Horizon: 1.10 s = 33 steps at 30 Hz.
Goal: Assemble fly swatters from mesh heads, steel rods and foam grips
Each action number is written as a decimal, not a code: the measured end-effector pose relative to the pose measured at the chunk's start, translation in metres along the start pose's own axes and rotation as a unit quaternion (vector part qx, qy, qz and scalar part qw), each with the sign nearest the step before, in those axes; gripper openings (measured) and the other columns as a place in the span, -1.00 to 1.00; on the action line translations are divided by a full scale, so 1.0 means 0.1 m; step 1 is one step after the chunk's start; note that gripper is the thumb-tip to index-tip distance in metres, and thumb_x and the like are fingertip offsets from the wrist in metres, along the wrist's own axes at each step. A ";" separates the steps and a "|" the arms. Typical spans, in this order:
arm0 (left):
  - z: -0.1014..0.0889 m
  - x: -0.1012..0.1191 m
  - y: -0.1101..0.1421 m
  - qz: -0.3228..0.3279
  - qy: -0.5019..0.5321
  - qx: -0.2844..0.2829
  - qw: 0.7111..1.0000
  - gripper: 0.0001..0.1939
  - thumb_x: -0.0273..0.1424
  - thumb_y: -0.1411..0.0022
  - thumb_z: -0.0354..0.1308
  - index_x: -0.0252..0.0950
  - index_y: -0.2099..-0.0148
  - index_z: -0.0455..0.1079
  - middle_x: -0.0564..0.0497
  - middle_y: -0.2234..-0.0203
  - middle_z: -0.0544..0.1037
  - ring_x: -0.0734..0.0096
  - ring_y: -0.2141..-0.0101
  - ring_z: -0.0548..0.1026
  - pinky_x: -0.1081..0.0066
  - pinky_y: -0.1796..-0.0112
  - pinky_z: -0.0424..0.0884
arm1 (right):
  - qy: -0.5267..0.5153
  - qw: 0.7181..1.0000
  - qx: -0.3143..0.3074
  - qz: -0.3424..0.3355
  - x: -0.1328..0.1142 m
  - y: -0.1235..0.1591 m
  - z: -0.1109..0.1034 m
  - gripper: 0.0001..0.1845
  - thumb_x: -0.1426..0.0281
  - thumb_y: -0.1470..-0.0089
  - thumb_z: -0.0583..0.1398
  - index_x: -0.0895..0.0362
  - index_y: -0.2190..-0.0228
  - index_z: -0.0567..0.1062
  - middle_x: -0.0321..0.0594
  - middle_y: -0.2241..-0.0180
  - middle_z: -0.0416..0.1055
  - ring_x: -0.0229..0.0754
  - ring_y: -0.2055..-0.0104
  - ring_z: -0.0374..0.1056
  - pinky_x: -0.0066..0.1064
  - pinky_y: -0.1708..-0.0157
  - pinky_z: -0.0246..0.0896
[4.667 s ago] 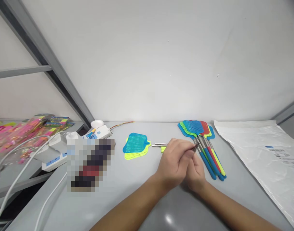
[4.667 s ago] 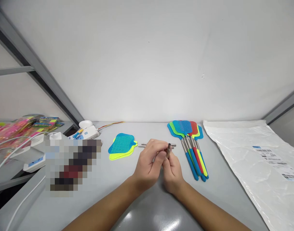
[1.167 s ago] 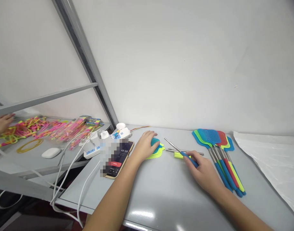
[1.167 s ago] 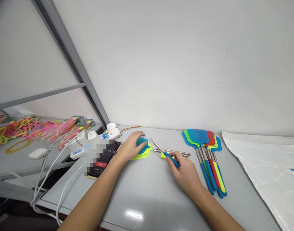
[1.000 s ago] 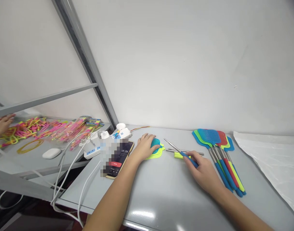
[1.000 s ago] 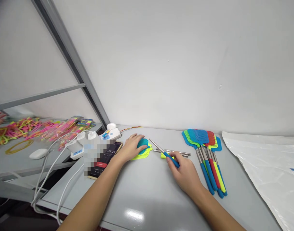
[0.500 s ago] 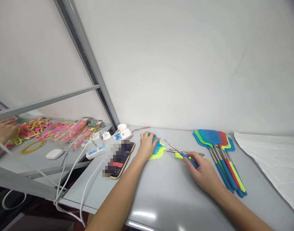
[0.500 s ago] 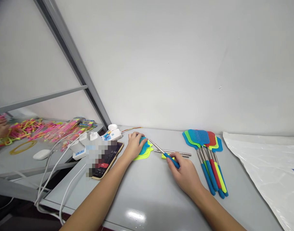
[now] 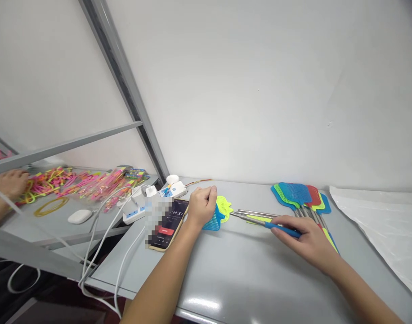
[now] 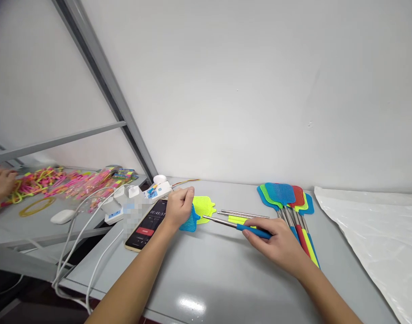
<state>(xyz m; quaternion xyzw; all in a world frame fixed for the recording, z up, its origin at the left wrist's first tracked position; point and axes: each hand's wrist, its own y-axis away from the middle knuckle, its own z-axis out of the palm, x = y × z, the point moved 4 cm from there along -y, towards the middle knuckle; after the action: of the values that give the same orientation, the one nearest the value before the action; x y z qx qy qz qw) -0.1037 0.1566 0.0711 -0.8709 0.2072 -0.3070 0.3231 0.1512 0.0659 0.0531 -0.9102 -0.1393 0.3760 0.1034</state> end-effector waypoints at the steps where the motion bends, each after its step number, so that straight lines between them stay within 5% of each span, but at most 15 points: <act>1: 0.00 0.00 0.00 -0.004 0.003 -0.001 1.000 -0.56 -0.33 -0.35 -0.15 -0.23 0.61 -0.06 0.14 0.74 0.08 0.47 0.64 0.14 0.39 0.47 0.08 | 0.003 1.000 -0.004 -0.001 0.00 0.01 0.00 -0.74 0.15 -0.12 0.15 0.01 0.32 0.56 -0.30 0.39 0.54 -0.20 0.43 0.39 -0.43 0.49 0.20; 23: 0.10 0.14 0.05 0.011 -0.044 -0.081 0.996 -0.53 -0.32 -0.34 -0.10 -0.25 0.65 0.13 0.11 0.75 0.31 0.49 0.67 0.16 0.36 0.42 0.04 | 0.054 0.997 -0.032 -0.049 0.06 0.01 0.05 -0.76 0.17 -0.11 0.17 -0.02 0.29 0.60 -0.26 0.31 0.57 -0.14 0.34 0.47 -0.38 0.39 0.34; 33: 0.30 0.22 0.12 0.006 -0.051 -0.121 0.991 -0.48 -0.29 -0.37 -0.14 -0.27 0.66 0.15 0.12 0.76 0.29 0.50 0.68 0.17 0.36 0.39 0.06 | 0.085 0.994 -0.056 -0.046 0.07 0.00 0.08 -0.72 0.14 -0.14 0.13 0.02 0.34 0.56 -0.24 0.43 0.54 -0.18 0.46 0.41 -0.38 0.46 0.23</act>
<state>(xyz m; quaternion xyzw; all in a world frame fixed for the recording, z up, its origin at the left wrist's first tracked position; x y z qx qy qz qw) -0.0693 0.1490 0.0533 -0.9168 0.2309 -0.2332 0.2276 0.1504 0.0690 0.0431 -0.9359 -0.1926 0.2837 0.0807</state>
